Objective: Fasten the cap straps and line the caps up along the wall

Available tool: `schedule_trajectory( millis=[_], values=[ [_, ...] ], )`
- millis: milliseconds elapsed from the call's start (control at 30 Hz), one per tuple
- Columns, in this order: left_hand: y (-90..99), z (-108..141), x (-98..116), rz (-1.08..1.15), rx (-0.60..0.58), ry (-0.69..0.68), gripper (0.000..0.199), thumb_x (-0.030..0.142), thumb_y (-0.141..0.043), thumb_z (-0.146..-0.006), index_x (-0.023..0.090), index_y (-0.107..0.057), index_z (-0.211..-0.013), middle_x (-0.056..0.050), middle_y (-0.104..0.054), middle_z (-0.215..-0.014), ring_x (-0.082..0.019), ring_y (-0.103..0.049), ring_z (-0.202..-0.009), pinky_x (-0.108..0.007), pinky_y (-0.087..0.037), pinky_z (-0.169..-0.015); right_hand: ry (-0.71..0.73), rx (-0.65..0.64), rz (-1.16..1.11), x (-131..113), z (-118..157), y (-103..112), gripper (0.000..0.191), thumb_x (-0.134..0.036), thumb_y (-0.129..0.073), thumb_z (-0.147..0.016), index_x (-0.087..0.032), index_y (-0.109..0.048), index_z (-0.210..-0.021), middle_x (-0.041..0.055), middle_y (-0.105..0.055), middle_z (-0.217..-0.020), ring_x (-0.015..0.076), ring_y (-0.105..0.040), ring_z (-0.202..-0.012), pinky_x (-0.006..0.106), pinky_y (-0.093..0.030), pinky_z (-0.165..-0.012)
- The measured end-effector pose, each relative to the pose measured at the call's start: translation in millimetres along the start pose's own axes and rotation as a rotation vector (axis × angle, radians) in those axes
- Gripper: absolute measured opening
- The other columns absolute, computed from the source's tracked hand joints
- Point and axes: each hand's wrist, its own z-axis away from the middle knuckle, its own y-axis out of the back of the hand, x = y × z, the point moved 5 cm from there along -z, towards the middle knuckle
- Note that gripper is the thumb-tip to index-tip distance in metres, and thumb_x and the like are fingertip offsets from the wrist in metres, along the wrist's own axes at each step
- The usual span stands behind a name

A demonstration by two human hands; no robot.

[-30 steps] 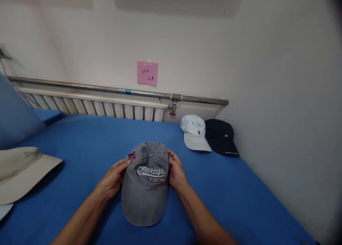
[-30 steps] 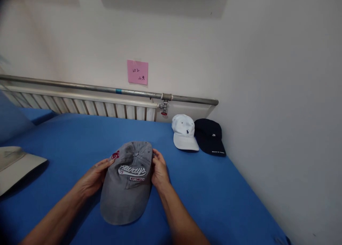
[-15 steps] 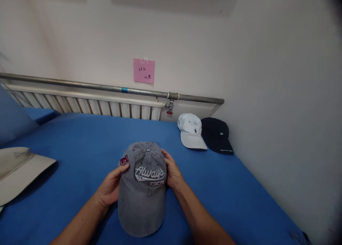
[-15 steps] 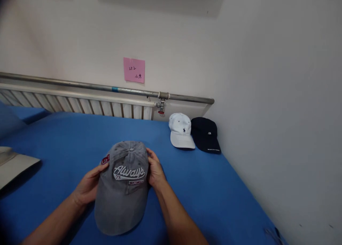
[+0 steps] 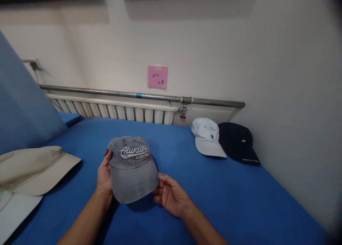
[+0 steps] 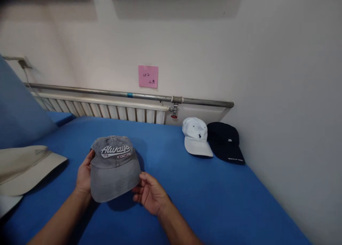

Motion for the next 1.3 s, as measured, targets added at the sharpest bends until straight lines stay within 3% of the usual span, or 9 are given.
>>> schedule_trajectory(
  millis=[167,267,467,567,700,833,933,1067,1300],
  values=[
    [11.8,-5.0,3.9,-0.055,0.05,0.002,0.031,0.021,-0.044,-0.094,0.019,-0.073,-0.085,-0.001,-0.076,-0.068,-0.023,-0.074,-0.085,-0.037,-0.053,-0.095,-0.066,0.069,-0.162,27.7,11.6,-17.5,0.028,-0.02,-0.077,-0.065,-0.02,-0.051,-0.075,-0.0052,-0.061,-0.058,0.0109,-0.059,-0.047,0.019,-0.028,-0.039],
    [14.7,-5.8,-0.4,-0.054,0.034,0.068,0.029,0.023,-0.043,-0.097,0.022,-0.069,-0.109,0.004,-0.077,-0.071,-0.02,-0.074,-0.072,-0.035,-0.057,-0.087,-0.005,0.112,-0.197,24.0,13.6,-21.5,0.033,-0.016,-0.077,-0.063,-0.021,-0.045,-0.069,-0.0066,-0.057,-0.055,0.0091,-0.057,-0.046,0.017,-0.023,-0.038],
    [-1.3,6.5,-9.5,-0.028,0.152,0.039,0.045,0.025,-0.025,-0.103,0.032,-0.038,-0.146,0.008,-0.077,-0.074,-0.013,-0.072,-0.062,-0.021,-0.058,-0.068,0.139,0.075,-0.126,-5.2,10.9,-12.7,0.033,-0.018,-0.079,-0.06,-0.02,-0.048,-0.072,-0.0077,-0.054,-0.054,0.008,-0.054,-0.045,0.017,-0.024,-0.039],
    [-13.6,11.8,-30.8,-0.111,0.098,0.172,0.056,0.042,-0.028,-0.1,0.018,-0.032,-0.15,-0.006,-0.078,-0.092,-0.023,-0.074,-0.084,-0.035,-0.057,-0.087,0.243,0.056,-0.084,-25.4,9.2,-6.9,0.036,-0.021,-0.082,-0.056,-0.019,-0.053,-0.075,-0.0072,-0.056,-0.057,0.0071,-0.053,-0.045,0.017,-0.026,-0.039],
    [-14.8,9.3,-56.0,-0.298,-0.04,0.256,0.06,0.034,-0.04,-0.097,0.011,-0.03,-0.15,-0.019,-0.069,-0.119,-0.032,-0.065,-0.111,-0.052,-0.041,-0.107,0.445,0.084,-0.051,-67.7,-0.6,-0.3,0.037,-0.024,-0.083,-0.055,-0.019,-0.053,-0.075,-0.0073,-0.057,-0.06,0.0076,-0.053,-0.047,0.018,-0.029,-0.039],
    [-0.5,-1.2,-68.8,-0.325,-0.114,0.308,0.067,0.036,-0.052,-0.091,0.011,-0.031,-0.15,-0.022,-0.06,-0.132,-0.037,-0.055,-0.125,-0.056,-0.034,-0.111,0.623,0.141,-0.075,-117.4,-24.7,17.4,0.035,-0.021,-0.081,-0.058,-0.021,-0.05,-0.074,-0.0087,-0.056,-0.06,0.0083,-0.056,-0.052,0.018,-0.035,-0.041],
    [13.9,-11.9,-72.2,-0.325,-0.124,0.33,0.074,0.045,-0.054,-0.088,0.014,-0.029,-0.15,-0.02,-0.059,-0.135,-0.037,-0.051,-0.128,-0.053,-0.047,-0.102,0.673,0.231,-0.126,-142.3,-44.3,42.2,0.037,-0.017,-0.079,-0.058,-0.021,-0.043,-0.066,-0.0091,-0.055,-0.056,0.0076,-0.056,-0.051,0.017,-0.037,-0.043],
    [27.2,-22.5,-77.2,-0.344,-0.127,0.36,0.082,0.052,-0.057,-0.084,0.017,-0.026,-0.152,-0.018,-0.059,-0.134,-0.037,-0.052,-0.127,-0.047,-0.057,-0.087,0.637,0.316,-0.174,-151.3,-59.8,67.5,0.035,-0.011,-0.074,-0.06,-0.021,-0.041,-0.062,-0.0079,-0.054,-0.05,0.0082,-0.054,-0.047,0.016,-0.037,-0.041],
    [43.0,-32.5,-84.0,-0.476,-0.128,0.361,0.084,0.048,-0.06,-0.084,0.02,-0.022,-0.153,-0.016,-0.065,-0.128,-0.039,-0.059,-0.119,-0.047,-0.058,-0.084,0.625,0.373,-0.247,-146.8,-60.6,79.0,0.025,-0.009,-0.066,-0.069,-0.021,-0.045,-0.063,-0.006,-0.053,-0.048,0.0093,-0.054,-0.047,0.017,-0.041,-0.041]
  ],
)
